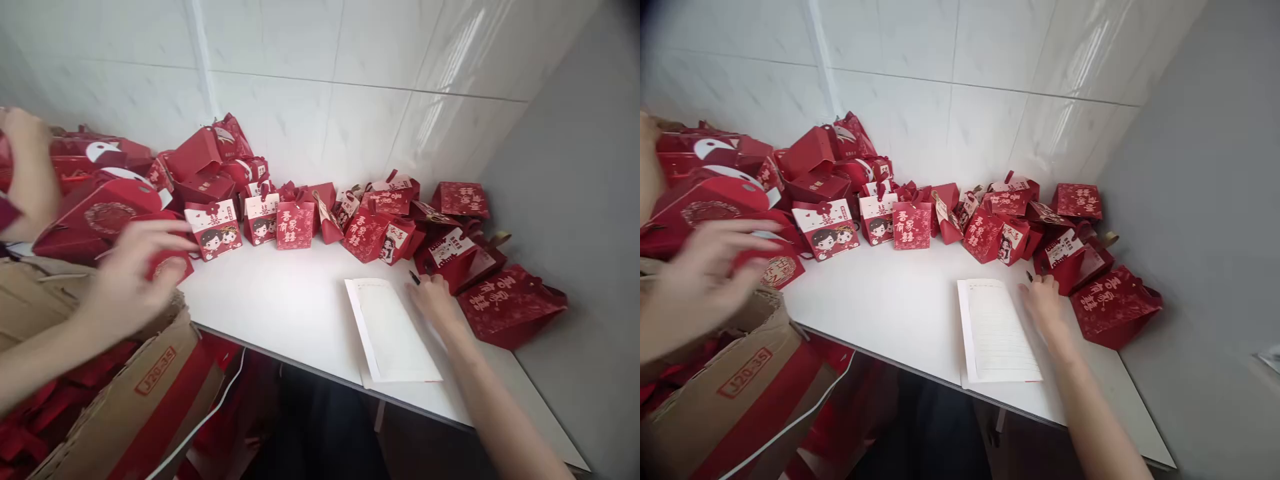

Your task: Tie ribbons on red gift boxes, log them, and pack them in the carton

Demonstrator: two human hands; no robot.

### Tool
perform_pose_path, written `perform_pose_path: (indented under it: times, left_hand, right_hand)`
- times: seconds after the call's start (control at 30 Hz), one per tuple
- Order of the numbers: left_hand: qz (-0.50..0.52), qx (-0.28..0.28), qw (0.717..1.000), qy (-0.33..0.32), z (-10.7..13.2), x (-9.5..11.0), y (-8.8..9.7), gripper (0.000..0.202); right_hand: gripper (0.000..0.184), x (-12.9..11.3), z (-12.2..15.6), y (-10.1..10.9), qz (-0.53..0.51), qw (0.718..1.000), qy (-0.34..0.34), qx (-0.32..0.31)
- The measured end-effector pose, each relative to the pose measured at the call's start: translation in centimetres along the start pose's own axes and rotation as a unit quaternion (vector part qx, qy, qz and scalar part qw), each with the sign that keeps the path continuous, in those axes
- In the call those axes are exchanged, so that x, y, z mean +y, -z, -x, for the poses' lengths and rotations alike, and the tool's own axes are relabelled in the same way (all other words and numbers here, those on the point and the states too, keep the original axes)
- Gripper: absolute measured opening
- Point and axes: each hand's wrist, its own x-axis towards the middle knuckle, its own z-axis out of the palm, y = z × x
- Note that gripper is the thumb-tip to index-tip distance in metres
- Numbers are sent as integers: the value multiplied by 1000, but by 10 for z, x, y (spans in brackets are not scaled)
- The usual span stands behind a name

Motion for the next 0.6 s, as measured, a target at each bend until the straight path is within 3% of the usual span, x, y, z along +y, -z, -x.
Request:
perform_pose_path:
  times: [0.07, 0.13, 0.23, 0.33, 0.43, 0.53, 0.6]
  left_hand:
    - [96, -86, 969, -209, -24, 58, -21, 21]
    - [119, -199, 894, -382, -36, 108, -53, 32]
    - [140, -338, 819, -442, -38, 155, -105, 69]
    - [146, -425, 789, -420, -30, 166, -142, 86]
    - [142, -477, 788, -362, -8, 155, -147, 70]
    - [124, -435, 825, -339, 24, 138, -129, 64]
    - [96, -378, 851, -351, 43, 130, -115, 56]
  right_hand:
    - [38, -3, 0, -8, 2, 1000, -4, 12]
    - [43, -2, -1, -13, -2, 1000, 4, 11]
    - [45, 0, -2, -17, -13, 1000, 17, 0]
    - [46, -1, -2, -18, -20, 1000, 1, -8]
    - [51, 1, -5, -16, -26, 999, -23, -21]
    - [56, 5, -8, -11, -125, 991, -19, -39]
    - [48, 2, -8, -4, -294, 955, -19, -35]
